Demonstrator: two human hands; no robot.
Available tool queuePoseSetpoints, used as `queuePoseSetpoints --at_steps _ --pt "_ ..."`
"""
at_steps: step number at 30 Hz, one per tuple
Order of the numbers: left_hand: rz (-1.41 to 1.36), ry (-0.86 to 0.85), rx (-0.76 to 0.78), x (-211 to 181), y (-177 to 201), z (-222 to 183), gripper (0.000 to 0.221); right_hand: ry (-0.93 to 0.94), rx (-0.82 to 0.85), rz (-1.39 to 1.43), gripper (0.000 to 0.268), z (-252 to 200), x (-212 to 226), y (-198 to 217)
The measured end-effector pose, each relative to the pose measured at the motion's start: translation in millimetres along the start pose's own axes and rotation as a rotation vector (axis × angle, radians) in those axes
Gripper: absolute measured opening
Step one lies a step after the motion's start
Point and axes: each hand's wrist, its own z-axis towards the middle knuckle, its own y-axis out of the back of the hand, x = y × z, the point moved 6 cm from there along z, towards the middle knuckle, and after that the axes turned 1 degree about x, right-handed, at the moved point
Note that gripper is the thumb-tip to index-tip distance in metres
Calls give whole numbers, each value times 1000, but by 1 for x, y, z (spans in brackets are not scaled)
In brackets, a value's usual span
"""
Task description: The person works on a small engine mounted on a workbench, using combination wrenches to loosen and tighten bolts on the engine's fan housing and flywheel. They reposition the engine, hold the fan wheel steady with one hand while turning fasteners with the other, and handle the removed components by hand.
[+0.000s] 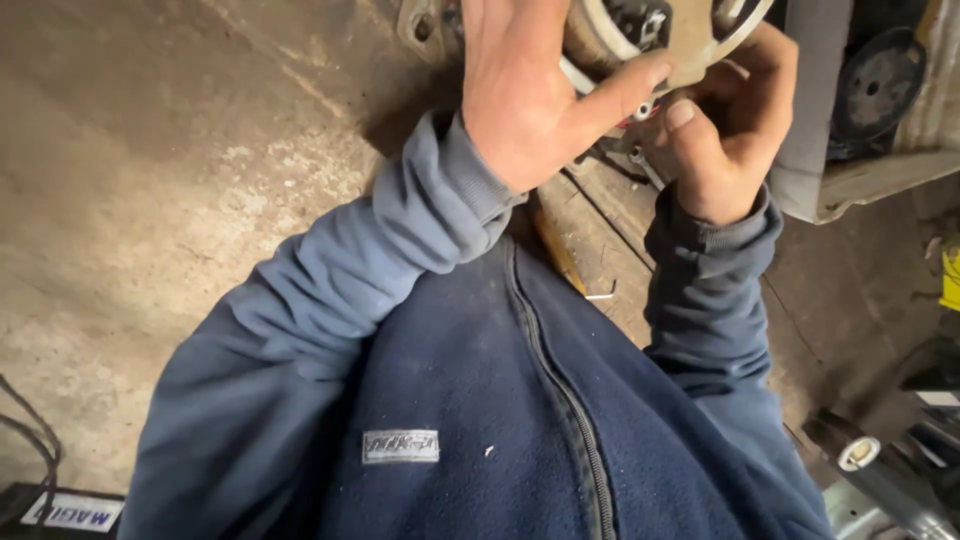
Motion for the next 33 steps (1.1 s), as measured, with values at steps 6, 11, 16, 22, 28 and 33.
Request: queuePoseSetpoints --at_steps 6,11,16,22,28,33 --pt "165 -212 -164 -26 35 -24 59 7 211 -75 70 9 7 -5" --pt "371 -324 102 -21 17 -43 51 70 355 -342 81 15 13 -13" --pt "469 -364 114 -28 13 -41 53 283 358 -708 88 15 5 -8" --pt "650 -370 180 -26 -3 -38 58 452 294 -884 85 13 5 -13" --pt "669 -276 281 -16 -23 -35 66 257 283 -672 69 12 17 -17" --pt "631 -240 284 -18 -26 -32 67 301 314 -582 45 12 20 -19"
